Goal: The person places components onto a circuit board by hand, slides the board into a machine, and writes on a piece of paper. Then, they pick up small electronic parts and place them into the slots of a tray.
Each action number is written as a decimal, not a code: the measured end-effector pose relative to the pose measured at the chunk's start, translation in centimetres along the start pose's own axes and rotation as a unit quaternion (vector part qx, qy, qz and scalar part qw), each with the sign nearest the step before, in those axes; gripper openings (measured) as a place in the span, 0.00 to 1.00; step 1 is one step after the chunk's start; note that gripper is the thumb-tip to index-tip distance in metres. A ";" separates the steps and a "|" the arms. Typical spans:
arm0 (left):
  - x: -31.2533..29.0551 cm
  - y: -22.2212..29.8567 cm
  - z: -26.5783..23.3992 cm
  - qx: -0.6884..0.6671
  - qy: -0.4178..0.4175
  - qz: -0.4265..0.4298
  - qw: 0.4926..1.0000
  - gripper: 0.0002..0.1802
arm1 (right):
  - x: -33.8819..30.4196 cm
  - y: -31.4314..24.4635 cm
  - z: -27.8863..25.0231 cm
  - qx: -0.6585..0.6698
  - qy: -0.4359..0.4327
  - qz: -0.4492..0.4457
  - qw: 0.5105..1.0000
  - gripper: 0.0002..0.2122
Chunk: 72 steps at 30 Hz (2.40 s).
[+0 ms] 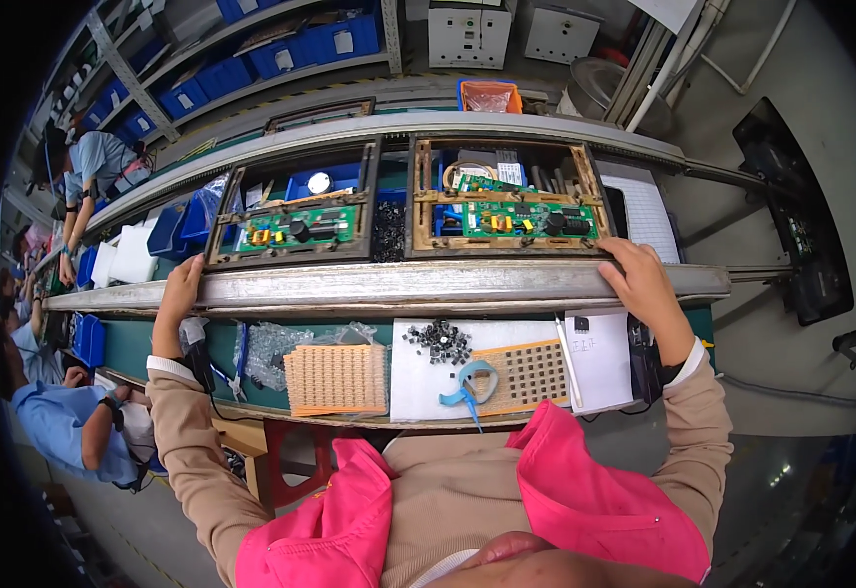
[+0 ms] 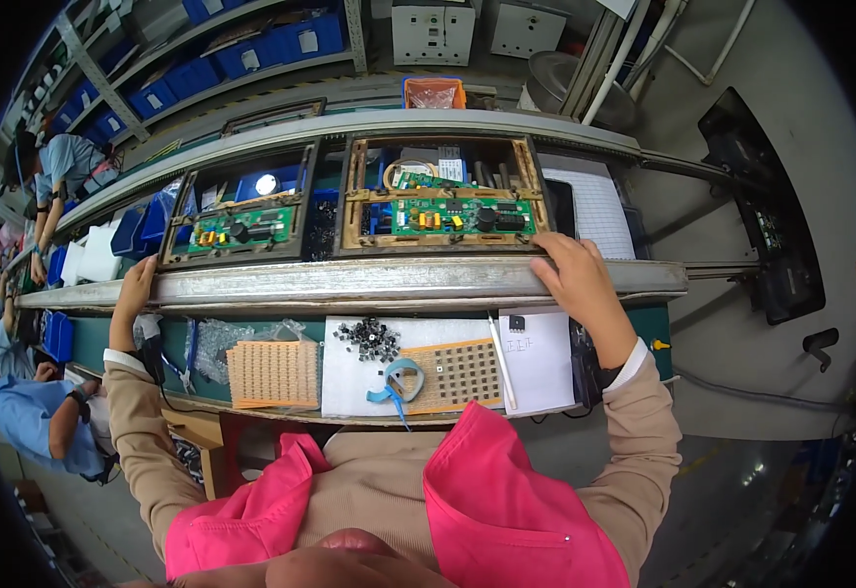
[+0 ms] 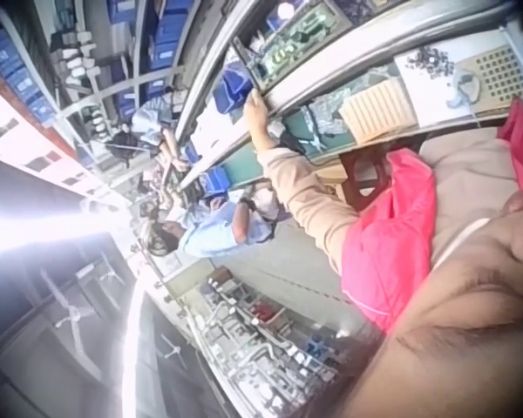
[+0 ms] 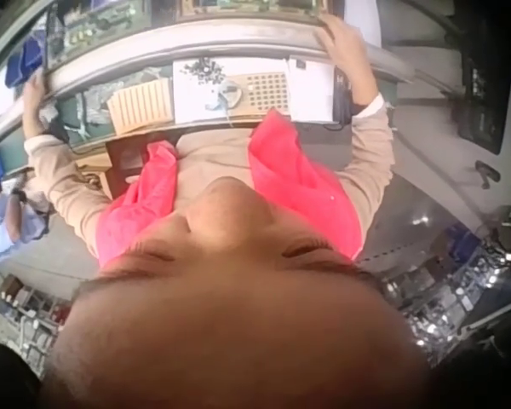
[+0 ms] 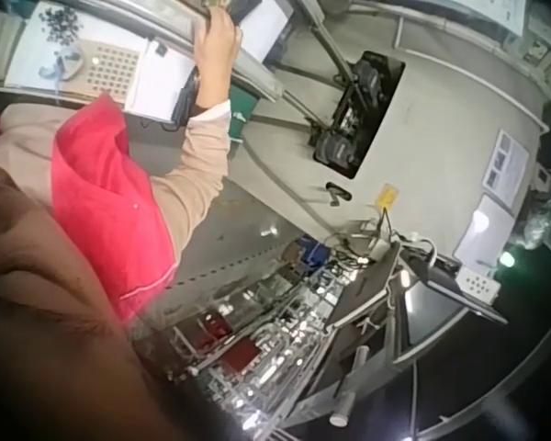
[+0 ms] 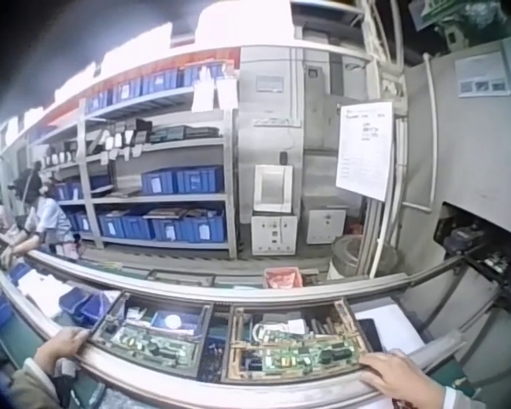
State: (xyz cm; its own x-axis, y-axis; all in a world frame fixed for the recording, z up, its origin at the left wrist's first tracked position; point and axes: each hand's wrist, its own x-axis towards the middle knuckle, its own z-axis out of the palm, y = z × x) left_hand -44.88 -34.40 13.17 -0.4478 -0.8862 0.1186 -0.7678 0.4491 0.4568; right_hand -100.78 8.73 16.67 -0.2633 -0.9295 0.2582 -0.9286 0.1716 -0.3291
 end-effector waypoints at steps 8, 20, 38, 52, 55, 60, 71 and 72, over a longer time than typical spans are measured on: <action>-1.4 6.9 1.5 -0.005 -0.065 0.058 0.996 0.19 | -0.4 5.2 -2.1 0.019 0.043 0.078 0.996 0.10; -2.4 13.9 4.7 -0.105 -0.124 0.130 0.978 0.18 | -1.7 14.2 -5.6 -0.045 0.055 0.154 0.986 0.18; -1.2 14.1 5.7 -0.210 -0.222 0.094 0.947 0.21 | -8.2 -7.5 3.7 0.046 -0.049 0.072 0.995 0.09; -1.5 12.8 6.8 -0.214 -0.199 0.112 0.950 0.18 | -9.3 -4.4 4.3 0.433 0.078 0.024 0.898 0.17; -1.4 12.9 7.4 -0.204 -0.200 0.119 0.951 0.18 | -9.5 -5.9 4.5 0.287 0.146 0.017 0.947 0.13; -1.1 11.8 7.6 -0.235 -0.232 0.053 0.943 0.19 | -10.9 -4.6 4.6 0.173 0.243 -0.023 0.954 0.03; -0.6 10.4 8.6 -0.236 -0.199 0.093 0.947 0.18 | -9.8 -3.0 6.3 0.374 0.202 0.259 0.867 0.14; -0.7 10.4 8.5 -0.237 -0.197 0.100 0.946 0.18 | -9.8 -3.0 6.3 0.319 0.217 0.247 0.889 0.15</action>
State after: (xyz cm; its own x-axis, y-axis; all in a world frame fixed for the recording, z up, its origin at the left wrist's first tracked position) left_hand -56.46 -28.10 10.31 -0.7697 -0.6364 -0.0504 -0.4003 0.4196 0.8146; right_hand -93.79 15.29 9.44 -0.8027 -0.5549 0.2187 -0.3701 0.1758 -0.9122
